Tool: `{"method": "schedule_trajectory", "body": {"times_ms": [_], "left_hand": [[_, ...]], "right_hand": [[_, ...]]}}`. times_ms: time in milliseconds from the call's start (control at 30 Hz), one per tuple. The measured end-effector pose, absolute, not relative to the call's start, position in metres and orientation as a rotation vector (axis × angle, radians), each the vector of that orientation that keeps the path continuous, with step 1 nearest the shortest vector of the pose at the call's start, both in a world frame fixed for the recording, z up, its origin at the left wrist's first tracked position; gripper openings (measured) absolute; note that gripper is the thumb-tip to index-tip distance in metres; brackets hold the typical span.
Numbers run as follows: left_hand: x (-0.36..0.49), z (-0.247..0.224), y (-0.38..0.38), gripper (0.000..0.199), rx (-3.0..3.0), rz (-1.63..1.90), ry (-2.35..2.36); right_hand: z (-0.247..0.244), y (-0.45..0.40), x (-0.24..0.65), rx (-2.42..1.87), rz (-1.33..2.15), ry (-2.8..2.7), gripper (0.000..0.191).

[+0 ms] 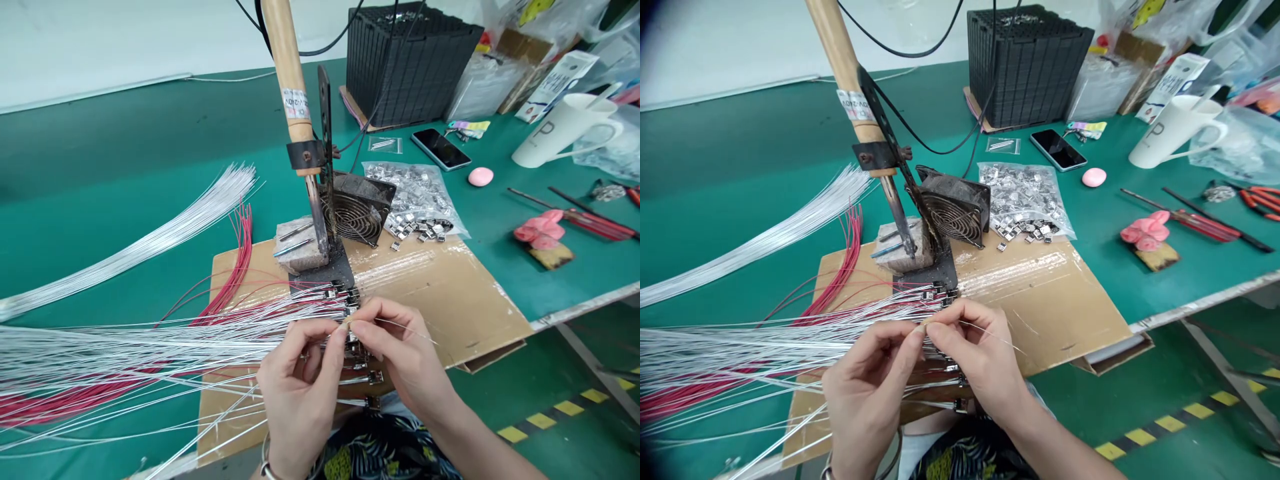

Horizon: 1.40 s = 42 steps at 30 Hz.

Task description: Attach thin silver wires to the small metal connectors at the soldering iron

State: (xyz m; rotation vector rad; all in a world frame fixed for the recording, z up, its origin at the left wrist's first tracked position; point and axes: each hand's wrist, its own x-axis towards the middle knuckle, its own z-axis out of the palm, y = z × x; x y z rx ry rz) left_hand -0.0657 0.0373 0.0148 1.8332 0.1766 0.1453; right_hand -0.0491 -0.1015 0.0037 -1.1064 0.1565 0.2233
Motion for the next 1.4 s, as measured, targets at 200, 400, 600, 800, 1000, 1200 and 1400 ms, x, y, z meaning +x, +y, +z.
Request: {"method": "schedule_trajectory", "body": {"times_ms": [200,400,600,800,1000,1200,1400], "left_hand": [[-0.065,0.019,0.034,0.013,1.754,0.103,0.217],[-0.065,0.018,0.034,0.013,1.76,0.111,0.199],[-0.067,0.013,0.033,0.01,1.774,0.191,0.194],[-0.065,0.013,0.028,0.007,1.717,0.246,0.202],[-0.059,0.014,0.028,0.007,1.64,0.27,0.185],[-0.059,0.011,0.032,0.008,1.611,0.248,0.222],[-0.059,0.01,0.035,0.004,1.579,0.196,0.205]], "right_hand": [[0.006,-0.1,-0.051,-1.27,0.159,0.163,0.018],[0.008,-0.099,-0.049,-1.286,0.156,0.197,0.018],[0.006,-0.091,-0.05,-1.141,0.099,0.226,0.018],[0.005,-0.084,-0.054,-1.048,0.062,0.228,0.014],[0.002,-0.089,-0.054,-1.126,0.053,0.196,0.012],[0.006,-0.091,-0.052,-1.303,0.03,0.12,0.014],[0.011,-0.09,-0.048,-1.432,-0.011,0.143,0.015]]}}
